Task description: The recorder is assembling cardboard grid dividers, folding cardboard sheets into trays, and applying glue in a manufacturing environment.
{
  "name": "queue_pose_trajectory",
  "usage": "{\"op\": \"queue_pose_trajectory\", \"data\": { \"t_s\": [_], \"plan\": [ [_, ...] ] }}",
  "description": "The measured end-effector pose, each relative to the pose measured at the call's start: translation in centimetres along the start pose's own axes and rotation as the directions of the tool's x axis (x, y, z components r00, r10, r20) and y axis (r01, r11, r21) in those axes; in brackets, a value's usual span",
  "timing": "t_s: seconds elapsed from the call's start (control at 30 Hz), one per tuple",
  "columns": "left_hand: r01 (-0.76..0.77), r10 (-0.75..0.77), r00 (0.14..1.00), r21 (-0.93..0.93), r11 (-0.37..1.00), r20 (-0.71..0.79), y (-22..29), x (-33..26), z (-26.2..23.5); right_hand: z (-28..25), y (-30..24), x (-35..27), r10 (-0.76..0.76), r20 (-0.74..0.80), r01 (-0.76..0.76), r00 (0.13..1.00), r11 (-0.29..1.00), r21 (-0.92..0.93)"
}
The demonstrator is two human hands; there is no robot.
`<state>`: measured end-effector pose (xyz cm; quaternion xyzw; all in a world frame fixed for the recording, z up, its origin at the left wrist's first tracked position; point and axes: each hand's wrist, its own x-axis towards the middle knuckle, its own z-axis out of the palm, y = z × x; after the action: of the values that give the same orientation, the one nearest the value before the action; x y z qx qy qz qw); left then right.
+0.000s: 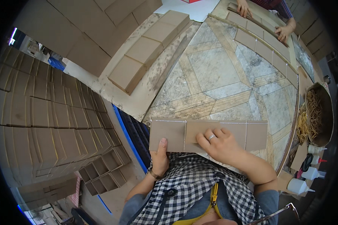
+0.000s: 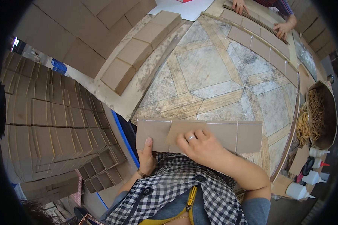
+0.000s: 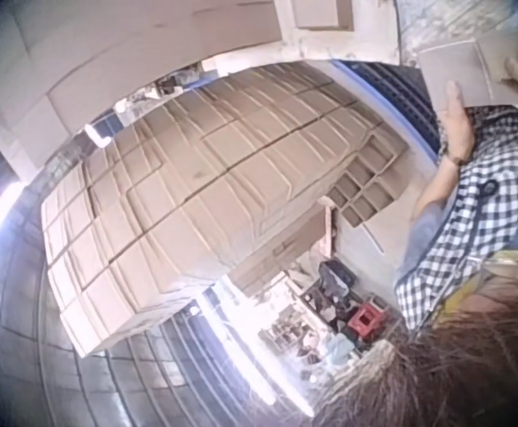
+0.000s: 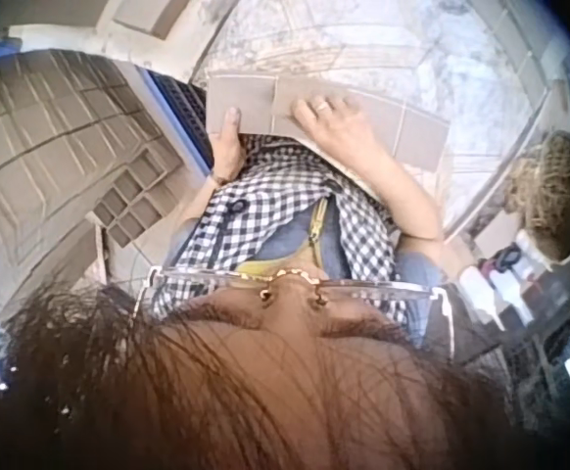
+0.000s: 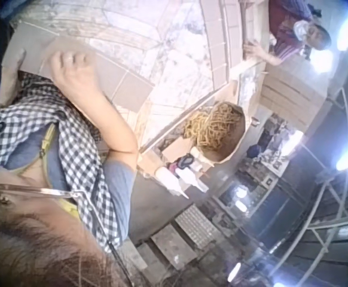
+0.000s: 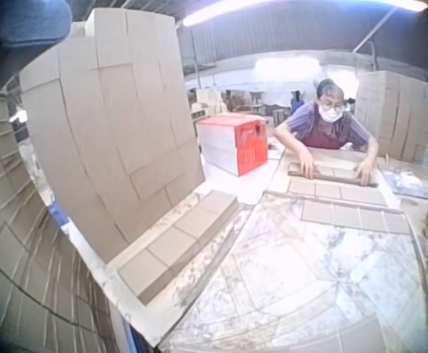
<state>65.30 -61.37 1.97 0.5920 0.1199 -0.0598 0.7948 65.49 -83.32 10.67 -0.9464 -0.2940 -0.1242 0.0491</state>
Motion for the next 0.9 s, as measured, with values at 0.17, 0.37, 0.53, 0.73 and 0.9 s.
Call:
{"op": "queue_pose_trajectory", "data": {
  "t_s": [0.17, 0.37, 0.53, 0.73, 0.9],
  "plan": [
    [-0.145, 0.120, 0.989, 0.398, 0.906, 0.088, 2.2, -1.0, 0.6, -1.1, 2.3, 2.3, 0.080, 0.119, -0.101, 0.990, 0.979, 0.179],
    [-0.678, 0.430, 0.734, 0.539, 0.500, 0.525, 4.2, -0.4, 3.5, -1.3, 4.1, 3.7, 0.118, 0.174, -0.162, 0.978, 0.949, 0.272],
    [-0.675, 0.399, 0.707, 0.389, 0.628, 0.584, 4.0, -0.2, 3.4, -1.5, 4.1, 3.7, 0.099, 0.145, -0.131, 0.984, 0.964, 0.232],
    [-0.648, 0.245, 0.670, 0.392, 0.653, 0.701, 7.7, 0.6, 3.2, -1.6, 3.6, 3.5, 0.108, 0.205, -0.155, 0.973, 0.960, 0.233],
    [-0.770, 0.189, 0.583, 0.465, 0.437, 0.790, 10.0, 1.9, 4.5, -0.9, 3.9, 3.6, 0.072, 0.169, -0.110, 0.983, 0.967, 0.231]
  ]
}}
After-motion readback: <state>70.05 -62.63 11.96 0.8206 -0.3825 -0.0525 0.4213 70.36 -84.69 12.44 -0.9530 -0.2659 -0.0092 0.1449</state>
